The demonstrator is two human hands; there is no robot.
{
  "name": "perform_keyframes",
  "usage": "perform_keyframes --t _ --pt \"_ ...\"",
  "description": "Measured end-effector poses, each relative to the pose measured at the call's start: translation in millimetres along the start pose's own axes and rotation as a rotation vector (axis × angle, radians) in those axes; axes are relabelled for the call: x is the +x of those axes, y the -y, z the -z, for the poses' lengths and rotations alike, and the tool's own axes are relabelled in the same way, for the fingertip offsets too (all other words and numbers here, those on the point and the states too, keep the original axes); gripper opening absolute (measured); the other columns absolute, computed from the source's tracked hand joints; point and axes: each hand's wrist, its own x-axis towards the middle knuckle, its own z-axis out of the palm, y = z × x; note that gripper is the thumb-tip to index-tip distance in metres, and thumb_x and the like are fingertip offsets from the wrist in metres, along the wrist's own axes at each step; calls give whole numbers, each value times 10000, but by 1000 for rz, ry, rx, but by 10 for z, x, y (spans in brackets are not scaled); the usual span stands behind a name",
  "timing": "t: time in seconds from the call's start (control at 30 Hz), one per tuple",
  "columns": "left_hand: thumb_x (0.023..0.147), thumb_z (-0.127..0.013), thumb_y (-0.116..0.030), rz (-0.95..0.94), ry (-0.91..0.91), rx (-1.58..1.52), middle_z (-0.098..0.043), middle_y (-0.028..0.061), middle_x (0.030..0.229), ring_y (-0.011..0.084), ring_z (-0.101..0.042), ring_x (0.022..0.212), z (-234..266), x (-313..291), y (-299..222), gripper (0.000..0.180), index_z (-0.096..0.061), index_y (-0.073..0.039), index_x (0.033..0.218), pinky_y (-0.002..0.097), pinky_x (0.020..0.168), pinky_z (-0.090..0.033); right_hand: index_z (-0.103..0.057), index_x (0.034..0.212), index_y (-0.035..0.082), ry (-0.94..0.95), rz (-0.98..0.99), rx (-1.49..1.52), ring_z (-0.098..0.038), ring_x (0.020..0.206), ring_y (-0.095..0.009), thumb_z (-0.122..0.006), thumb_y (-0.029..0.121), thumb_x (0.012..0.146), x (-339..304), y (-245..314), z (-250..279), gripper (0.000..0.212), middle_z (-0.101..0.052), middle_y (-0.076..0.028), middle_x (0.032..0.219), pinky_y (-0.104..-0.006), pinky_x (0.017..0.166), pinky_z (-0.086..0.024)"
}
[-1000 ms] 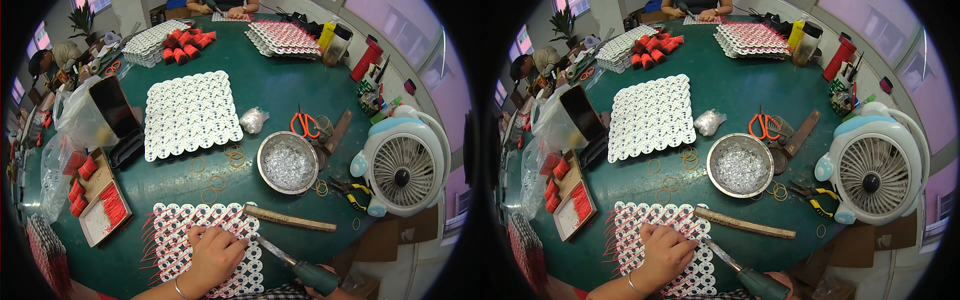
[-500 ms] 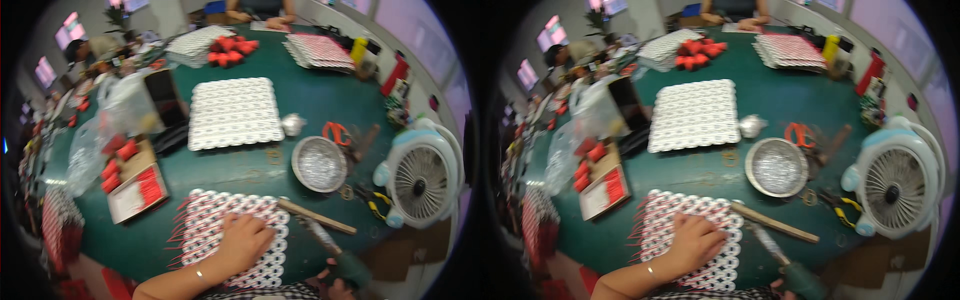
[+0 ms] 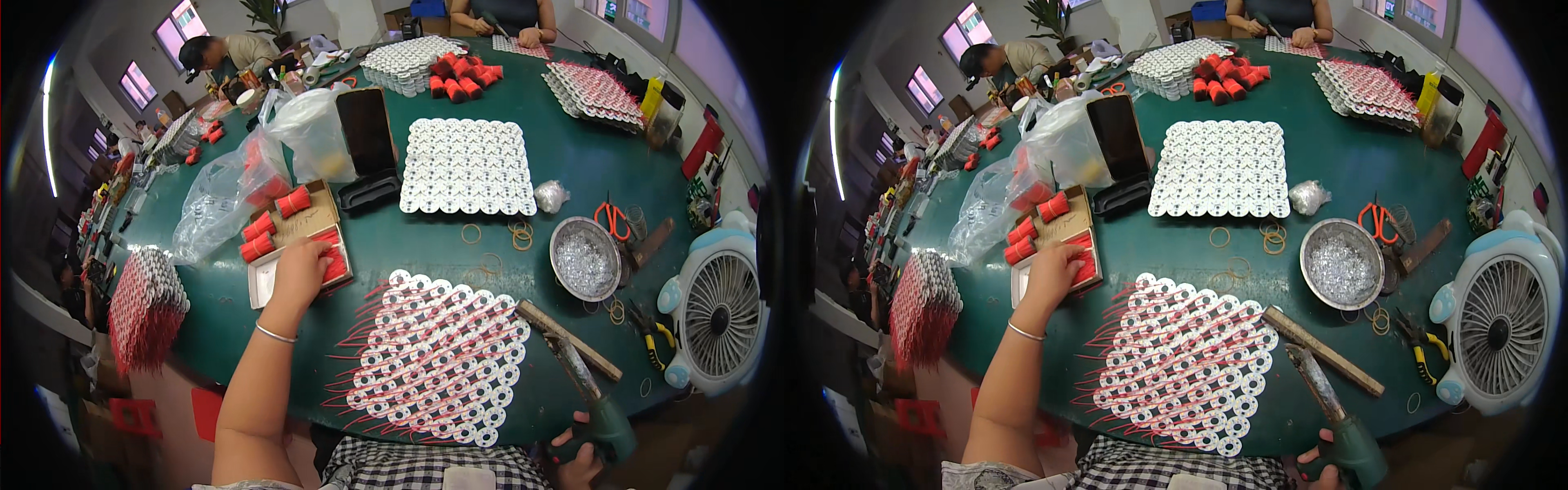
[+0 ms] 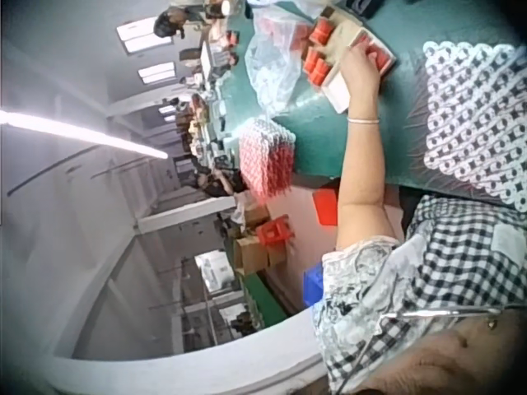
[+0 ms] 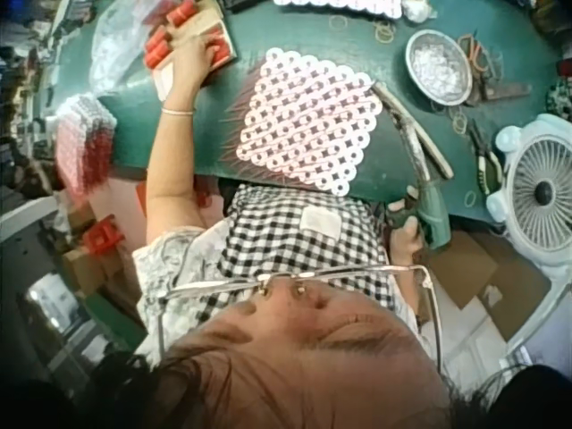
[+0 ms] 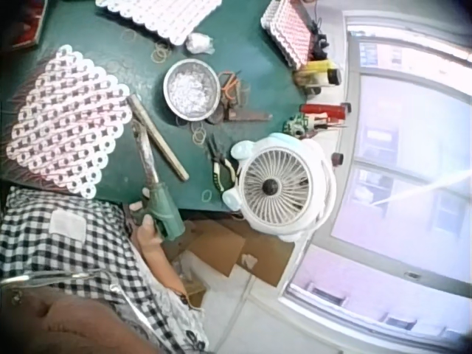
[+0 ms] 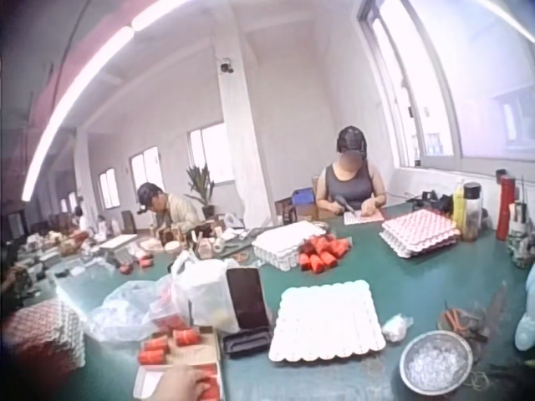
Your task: The person solders wires onto a panel of LED circuit boards by taking wires from a box, placing them onto the contact points, and attaching them with a soldering iron.
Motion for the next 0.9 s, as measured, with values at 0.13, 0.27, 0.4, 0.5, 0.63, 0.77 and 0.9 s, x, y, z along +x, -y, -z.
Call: perform_keyframes --t 0.13,0.27,0.4,0.5,0.63,0.77,0.9 --pt "714 -688 -60 1 -35 -26 -591 146 820 331 -586 821 -42 -7 -28 151 -701 -68 864 406 754 -466 -548 1181 -21 -60 62 427 -558 696 -137 -512 381 941 178 366 -119 470 -637 -92 1041 -271 639 -464" --pt "705 -661 -36 -67 -160 -7 -597 154 817 336 -588 815 -65 -29 5 41 -645 -45 742 403 743 -468 -432 1222 -57 -193 -78 392 -577 644 -165 -501 526 879 -13 122 -101 680 -594 -147 1041 -279 580 -451" --pt "707 -675 -47 -5 -71 24 -606 148 810 332 -592 792 -100 -29 -28 68 -667 -48 775 407 732 -470 -402 1227 -66 -187 -74 434 -581 646 -170 -492 492 890 -10 137 -107 658 -565 -140 1093 -284 589 -454" --pt "719 -682 -72 -20 -99 25 -618 145 809 325 -597 782 -84 -42 13 91 -684 -52 808 406 729 -473 -398 1220 -73 -136 -66 435 -582 639 -170 -483 482 895 -23 102 -41 648 -568 -142 1067 -288 593 -457" --pt "756 -658 -107 -96 -95 59 -630 146 835 321 -601 805 -45 -37 23 89 -684 -64 830 408 727 -479 -400 1206 -78 -154 -60 384 -580 623 -164 -468 473 904 -11 134 -80 632 -582 -140 1003 -286 588 -460" --pt "780 -645 -95 -143 -167 71 -628 146 849 322 -602 807 -50 -9 24 121 -690 -61 887 409 735 -480 -398 1204 -84 -231 -54 367 -582 624 -161 -460 473 905 20 223 -135 635 -583 -137 991 -278 580 -459" --pt "792 -636 -87 -30 -175 19 -630 159 874 332 -597 803 -53 34 36 154 -676 -47 935 405 743 -480 -383 1221 -81 -171 -71 432 -585 623 -169 -482 451 902 -5 164 -103 627 -557 -154 1065 -284 567 -474"
